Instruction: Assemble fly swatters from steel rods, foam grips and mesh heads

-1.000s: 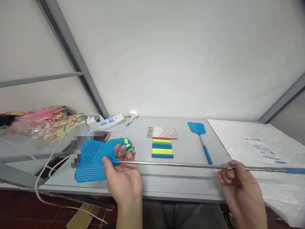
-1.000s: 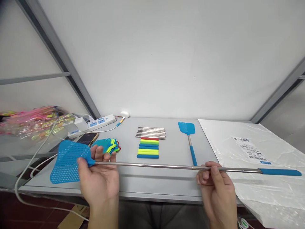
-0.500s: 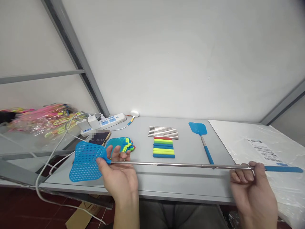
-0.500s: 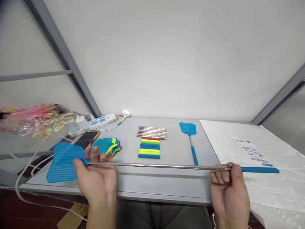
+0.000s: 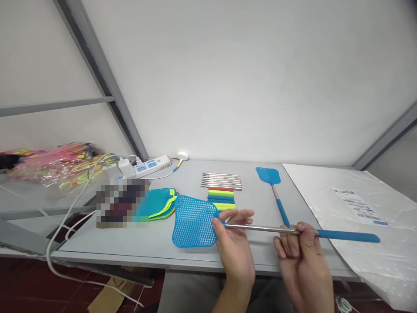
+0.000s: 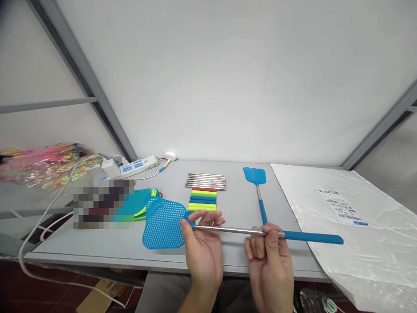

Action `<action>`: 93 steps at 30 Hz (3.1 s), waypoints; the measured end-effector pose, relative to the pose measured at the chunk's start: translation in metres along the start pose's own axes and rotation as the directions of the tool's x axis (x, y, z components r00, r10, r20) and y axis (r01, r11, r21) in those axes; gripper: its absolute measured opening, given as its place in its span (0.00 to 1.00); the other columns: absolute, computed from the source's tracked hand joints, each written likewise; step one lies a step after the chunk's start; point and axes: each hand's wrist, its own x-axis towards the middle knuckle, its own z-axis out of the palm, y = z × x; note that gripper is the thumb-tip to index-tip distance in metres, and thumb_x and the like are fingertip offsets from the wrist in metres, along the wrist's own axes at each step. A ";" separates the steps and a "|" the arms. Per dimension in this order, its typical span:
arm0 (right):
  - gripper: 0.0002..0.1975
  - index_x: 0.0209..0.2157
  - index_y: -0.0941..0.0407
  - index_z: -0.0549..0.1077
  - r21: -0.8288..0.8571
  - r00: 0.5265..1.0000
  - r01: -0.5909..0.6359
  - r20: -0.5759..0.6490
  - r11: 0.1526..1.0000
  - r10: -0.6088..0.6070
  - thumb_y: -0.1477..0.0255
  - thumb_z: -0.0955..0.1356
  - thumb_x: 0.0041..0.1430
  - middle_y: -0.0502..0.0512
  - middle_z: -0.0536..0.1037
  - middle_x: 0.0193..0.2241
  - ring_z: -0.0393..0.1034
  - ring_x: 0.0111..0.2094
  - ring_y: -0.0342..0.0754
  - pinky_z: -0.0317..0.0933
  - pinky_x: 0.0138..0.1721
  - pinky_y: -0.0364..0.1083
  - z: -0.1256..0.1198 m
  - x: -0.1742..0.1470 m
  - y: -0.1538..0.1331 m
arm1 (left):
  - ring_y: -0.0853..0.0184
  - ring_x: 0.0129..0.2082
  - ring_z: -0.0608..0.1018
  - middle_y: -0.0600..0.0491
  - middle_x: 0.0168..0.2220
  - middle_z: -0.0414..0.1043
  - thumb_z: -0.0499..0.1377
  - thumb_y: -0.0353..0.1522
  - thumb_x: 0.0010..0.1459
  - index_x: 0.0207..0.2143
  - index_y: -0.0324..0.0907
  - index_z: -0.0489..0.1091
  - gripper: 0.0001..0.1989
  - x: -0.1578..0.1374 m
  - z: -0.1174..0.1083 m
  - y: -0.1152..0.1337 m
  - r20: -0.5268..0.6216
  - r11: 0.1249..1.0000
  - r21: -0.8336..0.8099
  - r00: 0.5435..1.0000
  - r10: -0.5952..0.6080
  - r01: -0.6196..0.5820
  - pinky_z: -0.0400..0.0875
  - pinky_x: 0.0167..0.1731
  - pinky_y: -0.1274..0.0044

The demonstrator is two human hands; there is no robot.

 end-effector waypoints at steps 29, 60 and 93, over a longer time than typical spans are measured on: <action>0.18 0.47 0.49 0.74 -0.768 0.914 0.390 0.392 0.508 -0.108 0.62 0.70 0.55 0.57 0.73 0.45 0.67 0.46 0.55 0.60 0.48 0.53 -0.042 0.028 0.004 | 0.74 0.27 0.74 0.50 0.44 0.77 0.41 0.41 0.70 0.46 0.42 0.73 0.23 0.058 -0.029 0.094 -0.256 0.962 -0.205 0.959 0.123 -0.178 0.73 0.46 0.72; 0.14 0.41 0.53 0.74 -0.751 0.922 0.326 0.388 0.575 -0.016 0.59 0.63 0.63 0.49 0.71 0.23 0.64 0.23 0.43 0.59 0.25 0.41 -0.032 0.002 0.008 | 0.66 0.40 0.77 0.45 0.54 0.72 0.52 0.44 0.65 0.53 0.46 0.69 0.19 0.011 0.008 0.022 -0.109 0.998 -0.055 0.994 -0.001 -0.005 0.73 0.40 0.72; 0.22 0.42 0.58 0.74 -0.954 0.997 0.003 0.025 -0.300 -0.069 0.62 0.54 0.65 0.67 0.79 0.32 0.74 0.34 0.59 0.58 0.32 0.50 -0.052 0.105 -0.029 | 0.55 0.57 0.68 0.48 0.58 0.68 0.50 0.38 0.65 0.56 0.49 0.69 0.19 0.012 -0.009 0.001 0.665 0.215 0.732 0.609 -0.432 -0.647 0.62 0.57 0.61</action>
